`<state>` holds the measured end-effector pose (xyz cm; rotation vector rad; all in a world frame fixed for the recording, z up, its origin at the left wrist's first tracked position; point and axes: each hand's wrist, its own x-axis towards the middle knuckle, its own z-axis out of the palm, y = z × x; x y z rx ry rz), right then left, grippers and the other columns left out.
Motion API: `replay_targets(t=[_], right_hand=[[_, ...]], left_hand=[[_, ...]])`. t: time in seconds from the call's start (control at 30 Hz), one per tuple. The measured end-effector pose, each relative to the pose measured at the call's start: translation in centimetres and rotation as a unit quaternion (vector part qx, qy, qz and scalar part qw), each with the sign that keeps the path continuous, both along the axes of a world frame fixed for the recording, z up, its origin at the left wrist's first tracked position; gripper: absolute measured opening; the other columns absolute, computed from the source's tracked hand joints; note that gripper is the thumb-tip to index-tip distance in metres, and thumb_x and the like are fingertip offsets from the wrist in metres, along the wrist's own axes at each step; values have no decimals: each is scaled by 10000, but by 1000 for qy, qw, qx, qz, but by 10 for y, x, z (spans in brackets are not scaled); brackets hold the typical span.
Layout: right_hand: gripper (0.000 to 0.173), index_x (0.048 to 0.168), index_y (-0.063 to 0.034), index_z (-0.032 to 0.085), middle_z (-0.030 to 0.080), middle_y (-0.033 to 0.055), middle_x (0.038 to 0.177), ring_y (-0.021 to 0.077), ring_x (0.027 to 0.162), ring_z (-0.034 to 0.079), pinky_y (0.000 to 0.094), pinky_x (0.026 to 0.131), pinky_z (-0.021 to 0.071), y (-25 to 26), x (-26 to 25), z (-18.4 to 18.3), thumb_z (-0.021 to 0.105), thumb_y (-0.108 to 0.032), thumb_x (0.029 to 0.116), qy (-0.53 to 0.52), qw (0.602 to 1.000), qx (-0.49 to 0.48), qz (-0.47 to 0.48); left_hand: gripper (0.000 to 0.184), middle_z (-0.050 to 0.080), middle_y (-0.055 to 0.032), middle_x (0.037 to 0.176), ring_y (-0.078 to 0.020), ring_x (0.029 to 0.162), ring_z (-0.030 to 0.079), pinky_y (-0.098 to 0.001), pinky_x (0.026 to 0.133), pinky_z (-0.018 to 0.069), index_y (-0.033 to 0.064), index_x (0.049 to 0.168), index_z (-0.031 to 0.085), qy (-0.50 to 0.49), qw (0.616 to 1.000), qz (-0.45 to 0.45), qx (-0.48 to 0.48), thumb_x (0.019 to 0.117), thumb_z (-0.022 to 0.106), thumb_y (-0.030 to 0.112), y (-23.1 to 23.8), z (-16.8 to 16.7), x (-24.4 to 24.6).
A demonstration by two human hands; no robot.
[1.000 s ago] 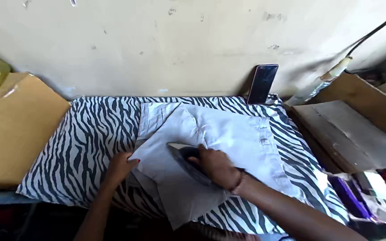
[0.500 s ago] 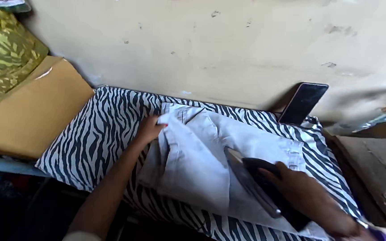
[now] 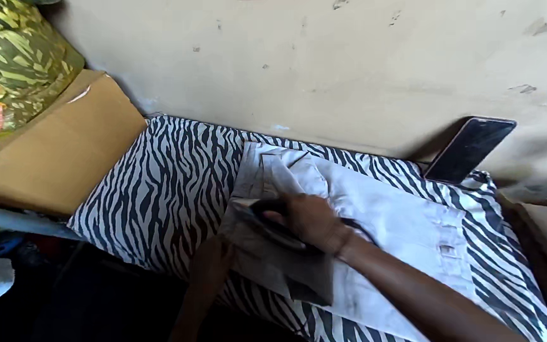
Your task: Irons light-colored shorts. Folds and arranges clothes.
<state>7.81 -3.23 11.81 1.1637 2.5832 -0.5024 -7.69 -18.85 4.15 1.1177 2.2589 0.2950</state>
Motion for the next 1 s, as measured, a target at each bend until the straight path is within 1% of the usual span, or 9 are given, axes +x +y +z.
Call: replay_targets(t=[0.07, 0.17, 0.27, 0.3, 0.47, 0.63, 0.83, 0.9, 1.0], right_hand=[[663, 1326, -23, 584, 681, 268, 1165, 464, 1118, 665, 623, 902, 522, -5, -25, -20, 442, -609, 1050, -10, 999, -33, 20], [626, 1262, -20, 628, 715, 261, 961, 484, 929, 709, 640, 760, 549, -29, 17, -36, 522, -590, 1024, -1, 999, -11, 39], [541, 983, -32, 681, 666, 186, 696, 417, 634, 699, 557, 521, 537, -44, 67, -50, 660, -570, 935, 50, 991, 108, 55], [533, 969, -33, 685, 660, 180, 682, 408, 606, 693, 543, 498, 532, -48, 68, -51, 676, -564, 923, 54, 989, 129, 52], [599, 1250, -11, 600, 700, 272, 980, 489, 911, 710, 608, 716, 554, -54, 1, -26, 509, -564, 1040, -63, 997, -1, -36], [615, 1337, -5, 544, 691, 270, 1102, 468, 1065, 686, 602, 839, 542, -54, -33, -22, 449, -551, 1069, -52, 996, -55, -47], [604, 1272, 14, 576, 699, 273, 1015, 479, 992, 701, 612, 796, 550, -63, 6, -22, 483, -544, 1060, -36, 997, -60, -26], [603, 1311, 17, 559, 692, 281, 1069, 478, 1036, 690, 616, 830, 543, -60, -7, -21, 471, -528, 1070, -23, 997, -65, -25], [589, 1352, 5, 525, 679, 279, 1135, 472, 1093, 674, 615, 869, 535, -60, -8, -22, 460, -513, 1079, -26, 995, -91, -30]], left_hand=[[295, 709, -221, 1014, -389, 971, 694, -581, 874, 529, -31, 1119, 694, 22, 998, 35, 41, 1026, 586, 228, -18, 5, -3], [271, 723, -224, 871, -406, 802, 715, -622, 742, 552, -42, 1015, 733, 87, 978, 69, 177, 999, 617, 202, -64, -5, -21], [253, 720, -189, 799, -328, 685, 711, -535, 650, 577, -46, 1004, 726, 87, 961, 105, 239, 978, 607, 176, -94, -12, -42], [258, 718, -172, 786, -286, 663, 711, -483, 629, 587, -47, 1003, 719, 80, 958, 115, 249, 978, 593, 176, -98, -12, -44], [284, 698, -73, 759, -35, 615, 633, -187, 574, 528, -18, 963, 724, 65, 923, 77, 372, 988, 573, 221, -68, -4, -32], [280, 678, -26, 747, 46, 640, 597, -103, 599, 492, -6, 936, 722, 70, 887, 46, 453, 984, 575, 228, -53, 22, -8], [260, 677, 18, 743, 82, 619, 600, -99, 579, 507, -29, 960, 691, 24, 894, 92, 439, 991, 571, 199, -77, 23, -14], [268, 699, -33, 777, 12, 638, 636, -155, 590, 532, -28, 970, 706, 43, 892, 71, 445, 987, 564, 199, -56, 21, -5], [260, 724, -127, 907, -168, 744, 693, -322, 659, 574, -12, 1076, 712, 77, 910, 23, 406, 988, 547, 169, -21, 12, 1]])
